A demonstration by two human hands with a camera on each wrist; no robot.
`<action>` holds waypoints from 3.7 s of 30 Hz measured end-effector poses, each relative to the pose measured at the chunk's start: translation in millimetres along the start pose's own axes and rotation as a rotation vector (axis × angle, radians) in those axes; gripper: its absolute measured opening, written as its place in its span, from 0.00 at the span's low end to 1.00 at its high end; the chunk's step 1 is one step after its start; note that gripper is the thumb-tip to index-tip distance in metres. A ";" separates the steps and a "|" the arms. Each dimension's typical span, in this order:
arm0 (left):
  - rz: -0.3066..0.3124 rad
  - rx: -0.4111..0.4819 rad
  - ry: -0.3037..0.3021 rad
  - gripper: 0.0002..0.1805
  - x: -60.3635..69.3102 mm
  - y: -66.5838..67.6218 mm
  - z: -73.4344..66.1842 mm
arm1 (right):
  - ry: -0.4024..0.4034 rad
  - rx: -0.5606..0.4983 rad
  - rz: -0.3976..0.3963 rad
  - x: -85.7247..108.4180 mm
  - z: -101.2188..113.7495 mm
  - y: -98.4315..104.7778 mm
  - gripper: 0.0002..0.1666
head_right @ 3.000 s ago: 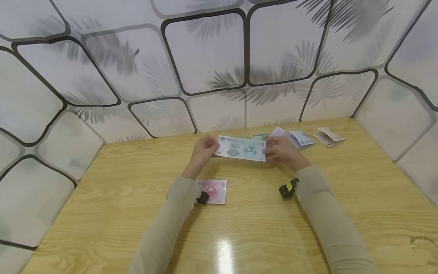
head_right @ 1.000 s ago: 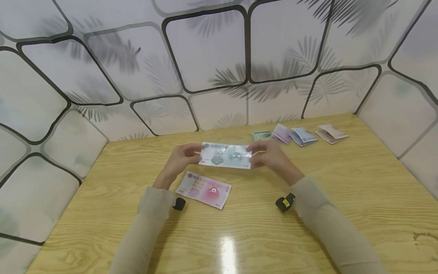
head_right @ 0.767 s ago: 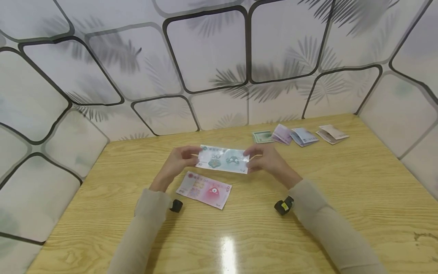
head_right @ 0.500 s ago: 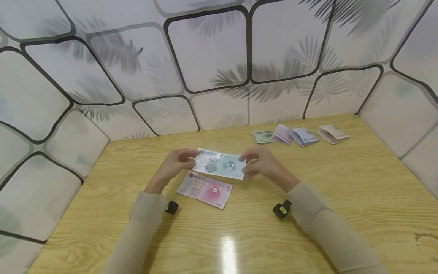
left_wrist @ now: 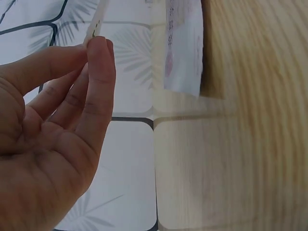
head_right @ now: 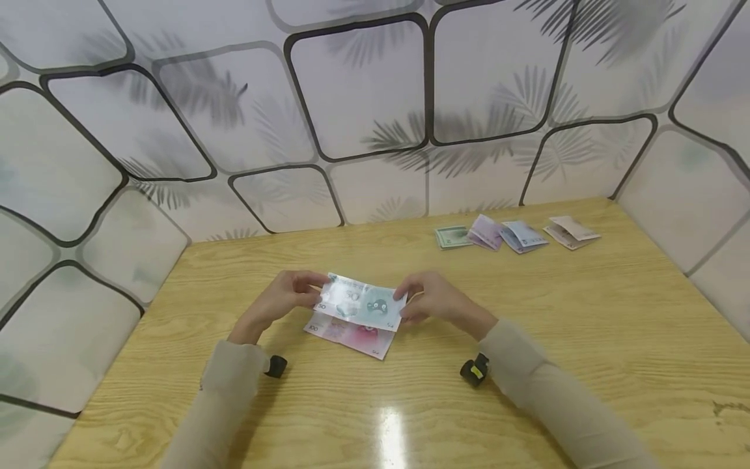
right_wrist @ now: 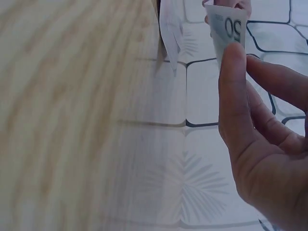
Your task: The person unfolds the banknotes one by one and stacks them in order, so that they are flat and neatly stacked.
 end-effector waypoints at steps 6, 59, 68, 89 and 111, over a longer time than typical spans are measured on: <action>0.046 0.002 0.029 0.18 3.5 -1.0 8.0 | -0.028 0.021 0.088 -4.4 -5.0 -11.7 0.13; 0.002 -0.027 0.000 0.16 -31.3 -20.0 -23.2 | -0.097 0.106 -0.093 19.6 3.5 65.0 0.19; 0.009 0.041 -0.037 0.18 -58.8 -39.4 -35.6 | -0.091 0.047 -0.208 39.8 -2.6 91.6 0.23; 0.016 0.181 -0.058 0.17 -111.4 -84.8 -61.0 | -0.170 0.100 -0.366 103.5 -15.6 143.1 0.24; 0.050 0.260 -0.065 0.17 -151.4 -135.6 -85.9 | -0.143 -0.038 -0.590 163.2 -31.0 194.3 0.20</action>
Point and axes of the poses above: each hand's wrist, its own x-axis away from the middle knuckle, its own y-axis out of the back of the hand, z = x × y, the point moved 5 cm from there along -x, towards the middle knuckle, and after that the axes turned 13 degrees about z, right-handed, at the moved point
